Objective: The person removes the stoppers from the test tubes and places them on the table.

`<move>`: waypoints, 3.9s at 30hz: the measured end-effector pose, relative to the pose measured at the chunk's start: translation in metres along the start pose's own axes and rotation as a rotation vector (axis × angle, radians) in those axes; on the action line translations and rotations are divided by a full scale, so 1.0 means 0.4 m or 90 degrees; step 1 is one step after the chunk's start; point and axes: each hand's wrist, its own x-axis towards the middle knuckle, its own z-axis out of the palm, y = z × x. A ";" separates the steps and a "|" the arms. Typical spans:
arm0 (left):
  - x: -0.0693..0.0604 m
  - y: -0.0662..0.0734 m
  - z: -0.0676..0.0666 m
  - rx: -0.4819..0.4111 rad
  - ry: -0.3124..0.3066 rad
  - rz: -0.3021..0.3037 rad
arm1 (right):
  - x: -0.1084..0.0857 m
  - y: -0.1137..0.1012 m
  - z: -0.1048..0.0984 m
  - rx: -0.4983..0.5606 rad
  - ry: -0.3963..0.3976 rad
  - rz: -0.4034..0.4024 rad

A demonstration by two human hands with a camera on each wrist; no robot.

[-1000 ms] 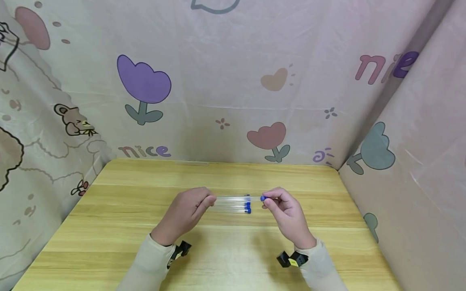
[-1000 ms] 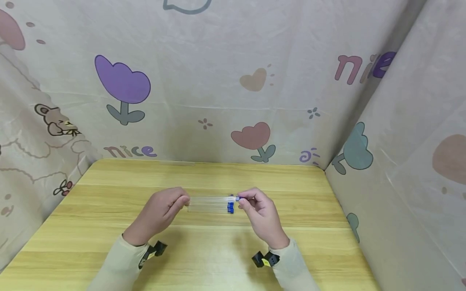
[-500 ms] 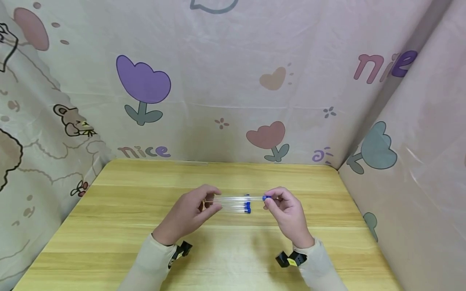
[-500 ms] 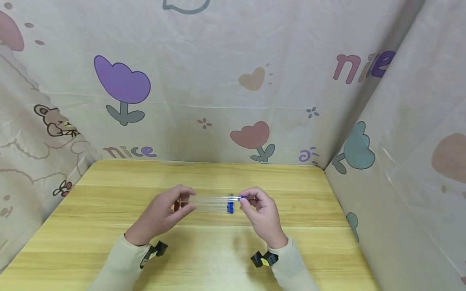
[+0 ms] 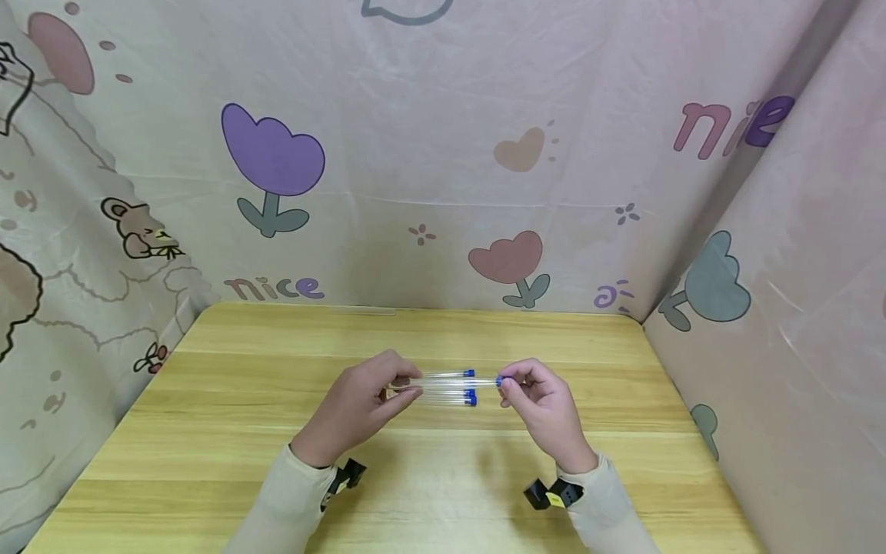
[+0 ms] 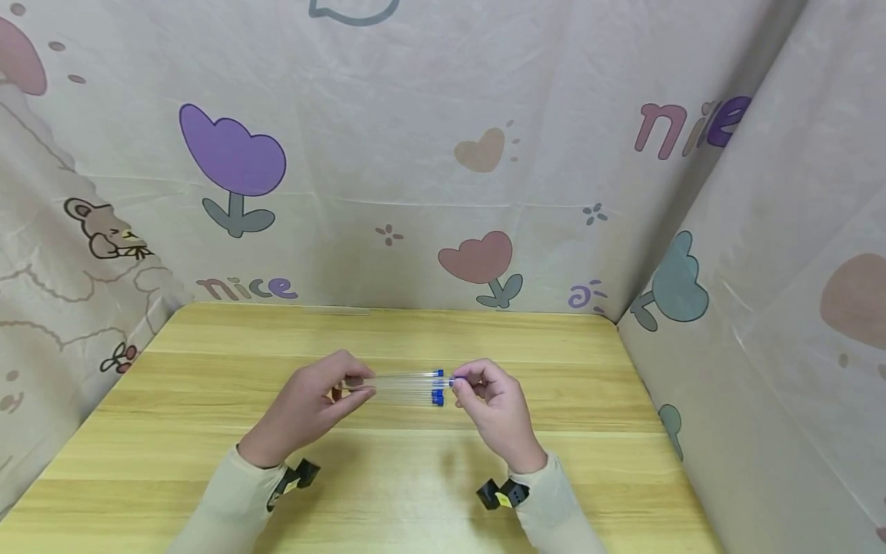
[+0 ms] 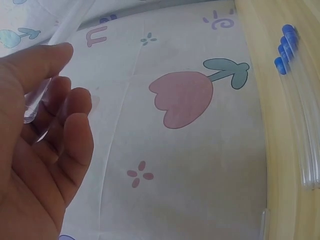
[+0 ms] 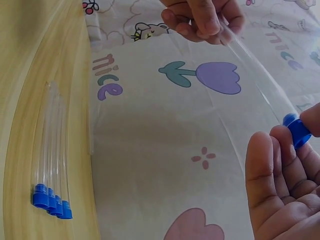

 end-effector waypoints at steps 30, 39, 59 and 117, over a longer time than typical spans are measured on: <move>-0.004 -0.001 0.000 0.008 -0.039 -0.047 | 0.000 -0.007 -0.002 0.050 -0.042 -0.044; -0.005 0.005 -0.002 -0.020 -0.088 -0.120 | 0.002 -0.010 -0.004 0.069 -0.052 -0.067; 0.007 -0.003 0.005 0.043 0.021 0.034 | -0.006 -0.007 0.006 0.023 -0.028 -0.045; 0.004 -0.001 0.013 0.012 -0.008 0.036 | -0.004 -0.005 0.003 -0.011 -0.037 -0.049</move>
